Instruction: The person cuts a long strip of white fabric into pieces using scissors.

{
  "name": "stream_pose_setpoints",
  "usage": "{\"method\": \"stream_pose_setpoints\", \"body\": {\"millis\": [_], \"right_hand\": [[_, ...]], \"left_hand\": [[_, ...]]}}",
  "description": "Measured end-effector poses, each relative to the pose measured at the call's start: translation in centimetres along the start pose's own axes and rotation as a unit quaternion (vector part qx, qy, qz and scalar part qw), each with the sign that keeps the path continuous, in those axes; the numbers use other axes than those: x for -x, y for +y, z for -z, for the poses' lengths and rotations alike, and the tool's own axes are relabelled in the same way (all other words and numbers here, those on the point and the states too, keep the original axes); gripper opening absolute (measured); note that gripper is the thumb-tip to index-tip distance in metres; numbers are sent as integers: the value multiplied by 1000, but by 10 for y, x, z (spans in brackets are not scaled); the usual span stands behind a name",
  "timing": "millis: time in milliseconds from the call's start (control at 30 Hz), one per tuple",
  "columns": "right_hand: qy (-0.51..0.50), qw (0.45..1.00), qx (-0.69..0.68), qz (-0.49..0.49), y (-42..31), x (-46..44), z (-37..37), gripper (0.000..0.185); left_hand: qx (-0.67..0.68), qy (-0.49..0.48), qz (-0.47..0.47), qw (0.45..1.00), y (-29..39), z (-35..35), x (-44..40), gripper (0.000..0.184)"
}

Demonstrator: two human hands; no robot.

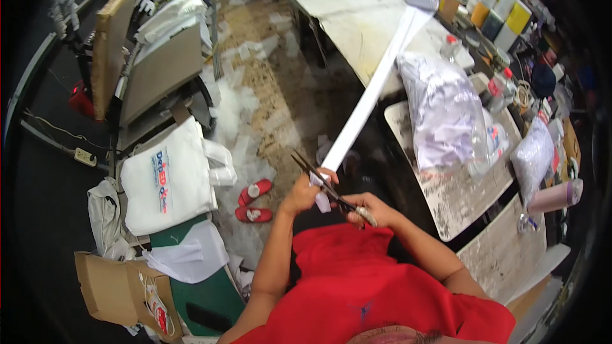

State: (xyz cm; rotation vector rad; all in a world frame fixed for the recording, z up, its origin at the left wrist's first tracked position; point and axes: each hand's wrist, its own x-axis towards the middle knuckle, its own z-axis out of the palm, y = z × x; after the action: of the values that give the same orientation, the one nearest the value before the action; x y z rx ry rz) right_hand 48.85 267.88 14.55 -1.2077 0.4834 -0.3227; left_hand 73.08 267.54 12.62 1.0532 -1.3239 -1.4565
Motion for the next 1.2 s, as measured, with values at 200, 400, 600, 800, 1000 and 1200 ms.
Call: {"method": "stream_pose_setpoints", "body": {"millis": [200, 400, 600, 800, 1000, 1200], "right_hand": [[-53, 990, -90, 95, 18, 3, -7, 55], [8, 998, -6, 56, 25, 1, -20, 54], [11, 996, -84, 3, 19, -4, -16, 48], [25, 997, -66, -20, 5, 1, -11, 48], [10, 996, -83, -23, -3, 3, -4, 49], [-1, 999, 42, -11, -32, 49, 20, 78]], "left_hand": [[-23, -10, 37, 999, 4, -11, -1, 25], [30, 3, 48, 998, 2, -13, 7, 27], [35, -6, 71, 997, 7, -3, 6, 32], [50, -13, 60, 997, 13, -4, 6, 32], [105, -12, 45, 993, -6, -19, 8, 17], [104, 149, -42, 982, 2, 30, 15, 25]]}}
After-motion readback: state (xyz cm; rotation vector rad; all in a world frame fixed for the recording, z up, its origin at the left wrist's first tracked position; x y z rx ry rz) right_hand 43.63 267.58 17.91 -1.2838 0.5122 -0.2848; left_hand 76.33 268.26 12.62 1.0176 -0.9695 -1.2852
